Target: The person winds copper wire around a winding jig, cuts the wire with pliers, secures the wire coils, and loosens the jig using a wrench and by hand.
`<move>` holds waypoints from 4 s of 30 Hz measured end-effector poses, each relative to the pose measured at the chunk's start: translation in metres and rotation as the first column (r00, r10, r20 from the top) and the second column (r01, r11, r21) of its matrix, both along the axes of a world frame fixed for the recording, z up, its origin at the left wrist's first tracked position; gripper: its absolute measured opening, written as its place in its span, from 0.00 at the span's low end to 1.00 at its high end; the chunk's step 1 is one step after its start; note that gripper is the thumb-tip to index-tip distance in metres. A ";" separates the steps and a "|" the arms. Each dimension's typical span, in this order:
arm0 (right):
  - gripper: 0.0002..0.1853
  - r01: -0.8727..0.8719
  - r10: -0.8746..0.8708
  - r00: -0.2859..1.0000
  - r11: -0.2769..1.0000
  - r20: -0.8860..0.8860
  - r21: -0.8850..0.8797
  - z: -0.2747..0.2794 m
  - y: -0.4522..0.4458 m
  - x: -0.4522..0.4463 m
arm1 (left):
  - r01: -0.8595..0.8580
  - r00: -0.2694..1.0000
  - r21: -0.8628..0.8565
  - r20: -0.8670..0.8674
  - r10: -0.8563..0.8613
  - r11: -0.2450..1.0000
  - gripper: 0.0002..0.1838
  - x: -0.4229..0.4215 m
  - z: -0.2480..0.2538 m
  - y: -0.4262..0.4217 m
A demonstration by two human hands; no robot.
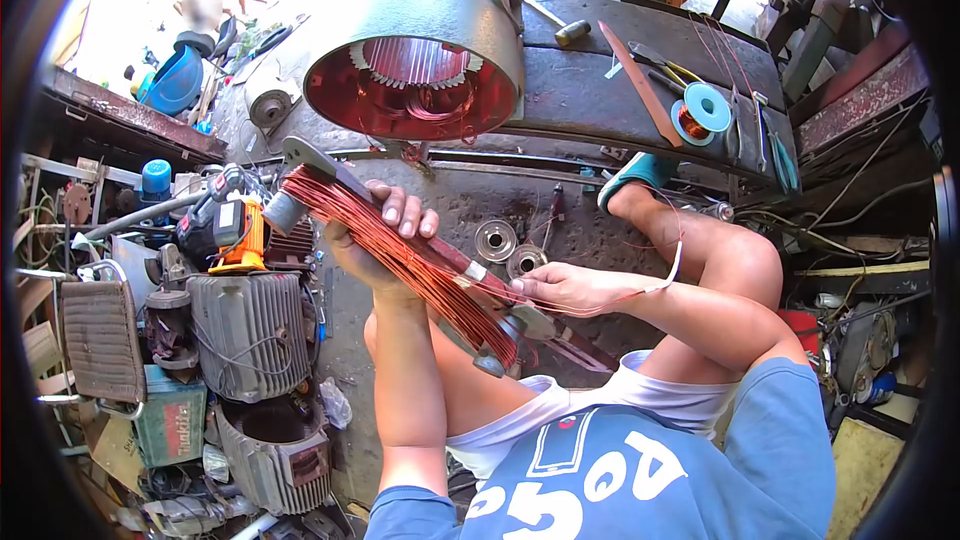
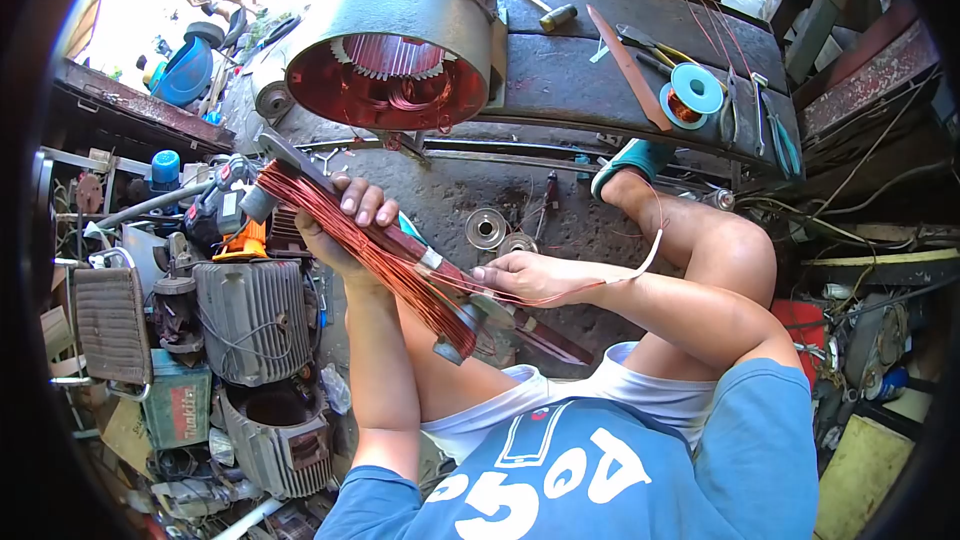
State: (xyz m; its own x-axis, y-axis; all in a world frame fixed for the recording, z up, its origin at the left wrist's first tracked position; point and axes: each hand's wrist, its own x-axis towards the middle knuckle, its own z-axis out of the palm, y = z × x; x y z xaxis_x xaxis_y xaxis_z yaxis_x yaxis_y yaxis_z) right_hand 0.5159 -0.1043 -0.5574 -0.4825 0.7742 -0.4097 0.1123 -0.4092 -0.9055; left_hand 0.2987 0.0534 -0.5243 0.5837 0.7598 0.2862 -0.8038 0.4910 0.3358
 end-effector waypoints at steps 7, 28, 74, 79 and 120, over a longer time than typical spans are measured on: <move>0.39 0.002 -0.015 0.991 0.995 0.135 0.096 0.002 -0.001 0.001 | -0.089 0.996 -0.051 0.005 0.090 0.995 0.31 -0.012 -0.004 0.004; 0.20 0.165 -0.155 0.940 0.986 -0.304 0.010 -0.016 -0.006 -0.006 | -0.086 0.996 -0.049 0.029 0.088 0.995 0.30 -0.006 -0.008 0.004; 0.36 0.064 -0.054 0.996 0.988 0.075 -0.144 -0.028 0.001 -0.009 | -0.055 0.995 0.065 -0.078 0.060 0.996 0.34 0.013 0.000 -0.007; 0.35 0.208 -0.206 0.978 0.976 0.035 -0.058 -0.037 0.018 0.001 | -0.223 0.953 -0.016 -0.214 0.214 0.975 0.34 0.003 0.001 -0.001; 0.32 -0.229 -0.569 0.633 0.510 0.525 0.829 0.021 0.014 0.035 | -0.625 0.473 -0.040 -0.814 0.338 0.779 0.48 0.030 -0.019 -0.015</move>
